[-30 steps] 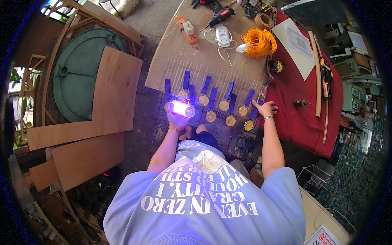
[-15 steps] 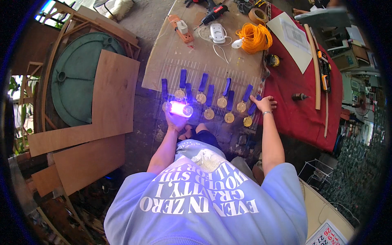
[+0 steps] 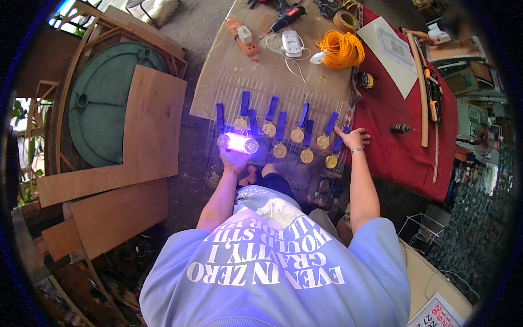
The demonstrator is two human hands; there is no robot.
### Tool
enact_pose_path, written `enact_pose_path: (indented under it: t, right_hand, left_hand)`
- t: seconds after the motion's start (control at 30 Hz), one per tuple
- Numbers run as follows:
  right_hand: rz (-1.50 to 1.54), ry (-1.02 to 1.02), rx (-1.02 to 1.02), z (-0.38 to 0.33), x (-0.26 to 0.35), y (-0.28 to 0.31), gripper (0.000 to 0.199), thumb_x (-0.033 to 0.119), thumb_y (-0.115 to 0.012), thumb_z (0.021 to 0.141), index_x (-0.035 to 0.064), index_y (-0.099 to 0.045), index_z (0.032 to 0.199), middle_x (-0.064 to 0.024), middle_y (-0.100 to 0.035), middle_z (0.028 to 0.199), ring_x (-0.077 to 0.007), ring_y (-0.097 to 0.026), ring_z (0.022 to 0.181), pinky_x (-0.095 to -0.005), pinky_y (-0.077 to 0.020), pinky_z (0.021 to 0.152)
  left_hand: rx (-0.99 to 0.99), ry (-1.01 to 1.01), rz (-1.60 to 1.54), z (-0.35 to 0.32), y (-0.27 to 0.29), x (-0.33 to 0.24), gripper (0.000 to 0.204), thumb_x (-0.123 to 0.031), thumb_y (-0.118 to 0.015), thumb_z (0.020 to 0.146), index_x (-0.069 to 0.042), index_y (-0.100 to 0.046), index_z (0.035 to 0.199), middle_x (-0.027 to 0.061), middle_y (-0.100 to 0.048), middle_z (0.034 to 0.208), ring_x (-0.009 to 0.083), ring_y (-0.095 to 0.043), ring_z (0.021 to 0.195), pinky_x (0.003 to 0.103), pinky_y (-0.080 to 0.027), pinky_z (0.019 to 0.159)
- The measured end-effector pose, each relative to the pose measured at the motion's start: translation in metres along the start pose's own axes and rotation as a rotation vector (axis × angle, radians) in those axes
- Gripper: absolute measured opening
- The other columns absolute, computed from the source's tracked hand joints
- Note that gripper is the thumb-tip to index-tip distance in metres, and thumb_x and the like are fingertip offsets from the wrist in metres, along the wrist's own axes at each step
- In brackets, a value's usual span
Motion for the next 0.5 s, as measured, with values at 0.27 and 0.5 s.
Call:
enact_pose_path:
  t: [0.27,0.5]
  right_hand:
    - [-0.012,-0.041,0.034,0.001,0.003,0.003,0.148,0.078,-0.077,0.059,-0.0025,0.001,0.155,-0.0380,0.003,0.158,-0.0554,0.001,0.146,-0.0712,-0.0156,0.112]
    - [-0.008,-0.018,0.037,0.003,0.002,0.001,0.149,0.079,-0.077,0.058,-0.0051,0.001,0.154,-0.0400,0.004,0.156,-0.0571,0.003,0.145,-0.0696,-0.0140,0.113]
  left_hand:
    - [0.020,-0.052,-0.051,0.018,0.024,-0.004,0.043,-0.042,-0.049,0.095,-0.008,-0.059,0.120,0.0109,-0.062,0.118,0.0299,-0.058,0.112,0.050,-0.044,0.101]
    - [-0.014,-0.083,0.027,0.019,0.024,-0.006,0.048,-0.049,-0.053,0.091,-0.010,-0.061,0.118,0.0097,-0.064,0.117,0.0296,-0.059,0.109,0.048,-0.044,0.099]
Point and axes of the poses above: each hand's wrist, its own z-axis towards the middle knuckle, its own y-axis out of the back of the hand, x = y × z, the point moved 4 cm from there along z, towards the middle knuckle
